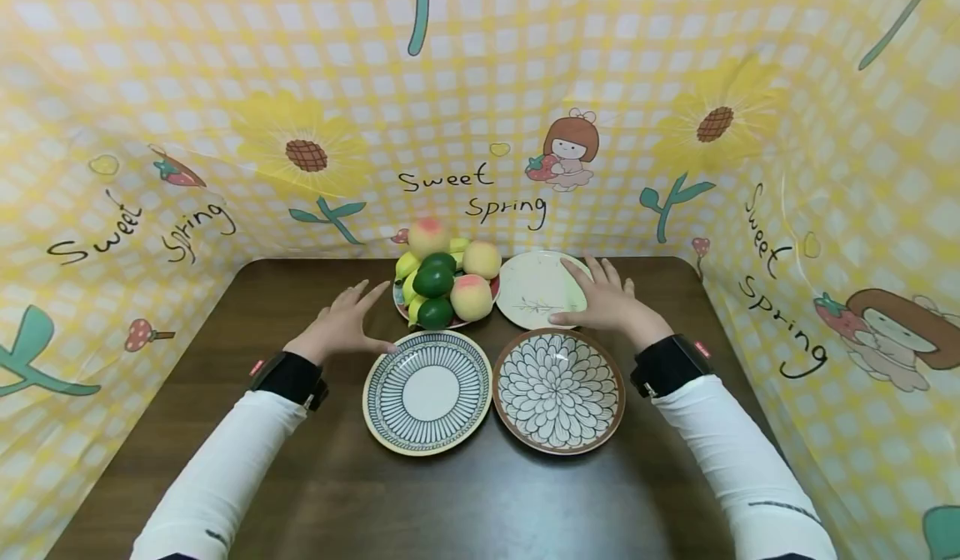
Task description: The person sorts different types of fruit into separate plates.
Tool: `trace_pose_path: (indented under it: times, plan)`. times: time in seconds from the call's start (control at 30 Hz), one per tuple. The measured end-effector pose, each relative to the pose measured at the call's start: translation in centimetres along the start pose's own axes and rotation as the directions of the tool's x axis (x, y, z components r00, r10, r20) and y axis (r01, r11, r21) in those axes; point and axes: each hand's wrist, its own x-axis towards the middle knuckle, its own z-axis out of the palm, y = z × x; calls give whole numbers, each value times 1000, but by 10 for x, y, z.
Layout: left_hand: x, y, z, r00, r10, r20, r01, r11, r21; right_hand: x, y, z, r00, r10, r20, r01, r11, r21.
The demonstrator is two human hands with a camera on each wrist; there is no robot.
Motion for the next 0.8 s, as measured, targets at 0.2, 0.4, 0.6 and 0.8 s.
trace_pose_path:
  times: [0.2, 0.4, 0.6, 0.8]
  plan:
    - [-9, -13, 18, 992, -59, 109, 76, 984, -159, 18, -12, 5, 998, -64, 2, 64, 998, -20]
    - [-14, -23, 42, 976, -140, 167, 178, 953, -244, 42, -34, 10, 992, -128, -10, 128, 991, -27]
    - [-18, -25, 62, 967, -184, 179, 234, 917, -323, 65, -64, 16, 971, -234, -44, 235, 972, 1]
    - [-22, -22, 77, 965, -154, 212, 235, 866, -441, 86, -99, 29, 948, -302, -98, 308, 950, 56]
